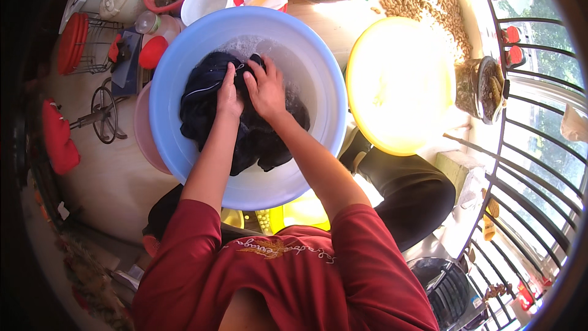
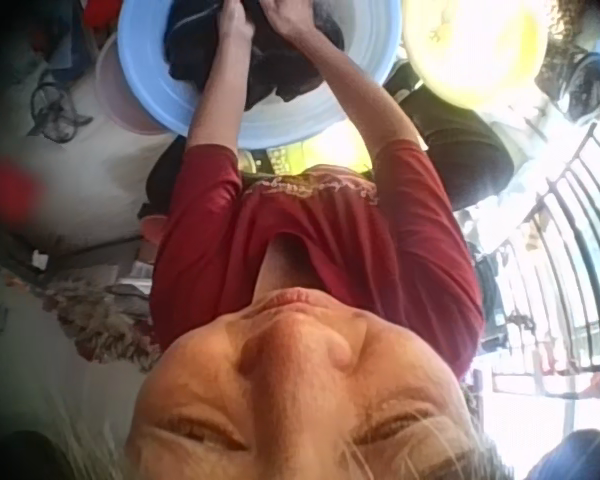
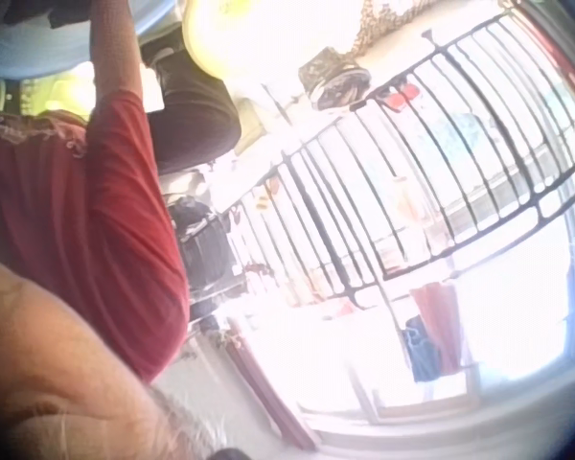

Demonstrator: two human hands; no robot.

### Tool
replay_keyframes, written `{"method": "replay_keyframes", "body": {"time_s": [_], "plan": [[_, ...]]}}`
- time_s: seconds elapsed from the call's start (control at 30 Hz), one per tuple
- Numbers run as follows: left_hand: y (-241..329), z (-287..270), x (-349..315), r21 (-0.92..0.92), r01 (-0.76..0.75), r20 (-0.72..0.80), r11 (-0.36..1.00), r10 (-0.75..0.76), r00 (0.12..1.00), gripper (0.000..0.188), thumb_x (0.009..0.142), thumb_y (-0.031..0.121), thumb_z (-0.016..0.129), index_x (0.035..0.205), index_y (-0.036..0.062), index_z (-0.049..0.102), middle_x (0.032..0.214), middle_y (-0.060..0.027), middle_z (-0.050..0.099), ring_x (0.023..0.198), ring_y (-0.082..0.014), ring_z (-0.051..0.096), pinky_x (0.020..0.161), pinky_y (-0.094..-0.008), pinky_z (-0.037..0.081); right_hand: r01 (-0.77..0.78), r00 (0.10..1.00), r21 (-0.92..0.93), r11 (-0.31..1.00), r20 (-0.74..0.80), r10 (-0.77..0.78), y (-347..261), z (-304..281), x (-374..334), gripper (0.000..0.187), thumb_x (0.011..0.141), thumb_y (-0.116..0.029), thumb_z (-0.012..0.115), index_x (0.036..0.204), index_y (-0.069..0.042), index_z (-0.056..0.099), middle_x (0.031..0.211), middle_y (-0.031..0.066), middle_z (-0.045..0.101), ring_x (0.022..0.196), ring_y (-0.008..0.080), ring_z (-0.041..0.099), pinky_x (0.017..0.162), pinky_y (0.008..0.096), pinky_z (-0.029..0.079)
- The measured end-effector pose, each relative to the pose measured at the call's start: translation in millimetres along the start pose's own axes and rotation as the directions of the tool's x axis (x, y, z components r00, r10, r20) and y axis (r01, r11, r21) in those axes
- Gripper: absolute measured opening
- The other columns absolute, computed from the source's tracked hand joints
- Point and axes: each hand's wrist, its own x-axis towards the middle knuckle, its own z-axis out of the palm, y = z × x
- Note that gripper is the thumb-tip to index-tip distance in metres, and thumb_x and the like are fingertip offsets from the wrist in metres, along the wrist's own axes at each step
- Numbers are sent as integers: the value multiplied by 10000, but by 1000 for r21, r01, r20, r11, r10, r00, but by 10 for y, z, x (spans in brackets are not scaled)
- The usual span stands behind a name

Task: The person washes dark clothing by hand in a blue basin filled with water, scrubbing the fabric against itself and then wringing it out.

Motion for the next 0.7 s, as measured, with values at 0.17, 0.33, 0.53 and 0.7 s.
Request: {"method": "replay_keyframes", "body": {"time_s": [0.17, 0.33, 0.53, 0.7], "plan": [[-272, -167, 497, 284, -27, -252, 958, 102, 962, 607, 779, 403, 703, 1180, -28, 558, 1224, -83, 550, 1081, -199, 525, 914, -315, 410, -59, 985, -218, 974, 147, 93, 291, 159, 143, 356, 845, -332, 599, 1097, -82, 572, 1183, 196, 501, 1036, 390, 493, 877, 463, 403], [-6, -151, 463, -12, 182, 235, 983, -174, 956, 565, 800, 457, 645, 1164, 32, 570, 1156, -105, 591, 1032, -250, 567, 936, -375, 426, -178, 978, -232, 956, 69, 198, 72, 6, 429, 339, 832, -353, 624, 942, -33, 611, 965, 199, 607, 872, 353, 576, 784, 421, 442], [245, -81, -124, -442, 318, 581, 839, -2, 814, 495, 881, 485, 492, 1120, 59, 570, 1054, -108, 616, 965, -265, 597, 864, -435, 471, 103, 992, 236, 966, 47, -117, -697, -239, -216, 272, 791, -282, 696, 790, -24, 612, 759, 137, 608, 639, 288, 602, 614, 347, 470], [-221, -220, -359, -707, 404, 615, 581, 222, 757, 466, 877, 468, 431, 1079, 66, 551, 1039, -110, 586, 958, -241, 579, 861, -411, 462, 276, 954, 110, 955, 87, -286, -853, -177, -271, 266, 777, -326, 681, 906, -108, 598, 785, 81, 611, 692, 327, 614, 591, 398, 482]]}}
